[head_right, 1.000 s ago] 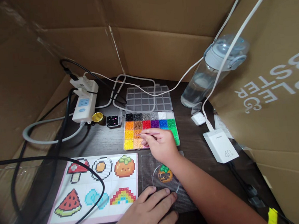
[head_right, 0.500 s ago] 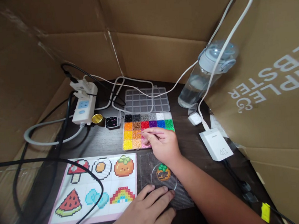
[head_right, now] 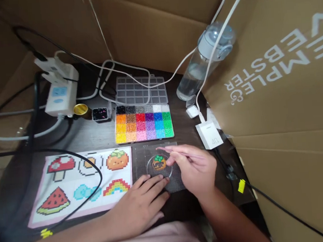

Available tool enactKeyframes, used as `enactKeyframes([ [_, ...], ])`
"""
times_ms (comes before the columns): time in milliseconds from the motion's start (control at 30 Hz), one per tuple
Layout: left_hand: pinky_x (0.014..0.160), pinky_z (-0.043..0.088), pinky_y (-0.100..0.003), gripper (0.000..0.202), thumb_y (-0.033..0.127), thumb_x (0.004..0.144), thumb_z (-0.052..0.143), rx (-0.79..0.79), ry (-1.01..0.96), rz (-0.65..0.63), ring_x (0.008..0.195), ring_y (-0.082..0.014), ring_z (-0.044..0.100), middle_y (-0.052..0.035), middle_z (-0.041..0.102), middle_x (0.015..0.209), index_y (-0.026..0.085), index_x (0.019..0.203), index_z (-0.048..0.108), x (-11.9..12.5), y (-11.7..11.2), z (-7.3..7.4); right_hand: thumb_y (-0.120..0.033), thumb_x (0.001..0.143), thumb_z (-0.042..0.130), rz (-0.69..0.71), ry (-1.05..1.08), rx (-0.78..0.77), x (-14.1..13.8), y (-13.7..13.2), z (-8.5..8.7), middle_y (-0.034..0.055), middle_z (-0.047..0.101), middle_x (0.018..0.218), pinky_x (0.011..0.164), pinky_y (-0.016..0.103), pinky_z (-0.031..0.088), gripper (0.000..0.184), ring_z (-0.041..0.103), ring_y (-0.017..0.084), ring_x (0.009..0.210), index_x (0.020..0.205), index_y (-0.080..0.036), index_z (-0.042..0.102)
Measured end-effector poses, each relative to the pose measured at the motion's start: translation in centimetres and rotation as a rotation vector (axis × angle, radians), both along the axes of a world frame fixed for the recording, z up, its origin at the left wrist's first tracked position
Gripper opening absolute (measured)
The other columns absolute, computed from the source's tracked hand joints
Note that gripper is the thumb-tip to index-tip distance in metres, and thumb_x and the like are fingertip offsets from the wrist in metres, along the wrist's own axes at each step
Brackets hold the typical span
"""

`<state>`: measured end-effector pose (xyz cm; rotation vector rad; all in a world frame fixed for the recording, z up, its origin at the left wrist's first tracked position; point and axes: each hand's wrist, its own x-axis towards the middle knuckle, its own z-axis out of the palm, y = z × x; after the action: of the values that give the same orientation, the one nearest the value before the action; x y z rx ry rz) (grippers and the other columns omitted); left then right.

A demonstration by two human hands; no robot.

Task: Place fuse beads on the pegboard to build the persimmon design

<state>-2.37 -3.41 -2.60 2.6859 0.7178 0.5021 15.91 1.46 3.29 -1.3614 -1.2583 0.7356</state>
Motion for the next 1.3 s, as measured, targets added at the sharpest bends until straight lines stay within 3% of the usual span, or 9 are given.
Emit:
enactKeyframes([
  [167,0.107,0.030,-0.044,0.033,0.038,0.095,0.062,-0.037,-0.013,0.005,0.128,-0.0284,0.049,-0.0117,0.056,0.137,0.016,0.120,0.060,0.3,0.0,0.2,-0.020,0.088,0.067,0.050,-0.096,-0.149,2.0,-4.6,-2.9,0.0009,0.076,0.071,0.065,0.030,0.062,0.016,0.073,0.017,0.064,0.095,-0.027,0.079],
  [367,0.109,0.029,-0.045,0.034,0.037,0.094,0.063,-0.065,0.004,-0.009,0.130,-0.0281,0.047,-0.0117,0.054,0.139,0.017,0.121,0.060,0.4,0.0,0.3,-0.016,0.086,0.067,0.055,-0.092,-0.086,1.7,-5.4,-4.7,0.0024,0.078,0.079,0.065,0.033,0.064,0.020,0.073,0.018,0.063,0.098,-0.026,0.079],
  [600,0.109,0.028,-0.046,0.037,0.038,0.095,0.063,-0.050,0.008,-0.023,0.132,-0.0294,0.045,-0.0125,0.056,0.137,0.015,0.123,0.059,0.3,0.1,0.2,-0.009,0.085,0.065,0.100,-0.099,-0.011,1.4,-5.1,-4.7,0.0035,0.080,0.086,0.067,0.033,0.064,0.026,0.075,0.018,0.064,0.098,-0.027,0.079],
  [1300,0.108,0.029,-0.045,0.036,0.036,0.095,0.062,-0.074,-0.005,-0.018,0.131,-0.0286,0.045,-0.0120,0.056,0.136,0.014,0.124,0.058,0.3,0.1,0.4,-0.008,0.084,0.066,0.094,-0.124,0.002,1.1,-5.0,-4.4,0.0041,0.080,0.088,0.063,0.031,0.064,0.027,0.074,0.018,0.061,0.098,-0.027,0.080],
])
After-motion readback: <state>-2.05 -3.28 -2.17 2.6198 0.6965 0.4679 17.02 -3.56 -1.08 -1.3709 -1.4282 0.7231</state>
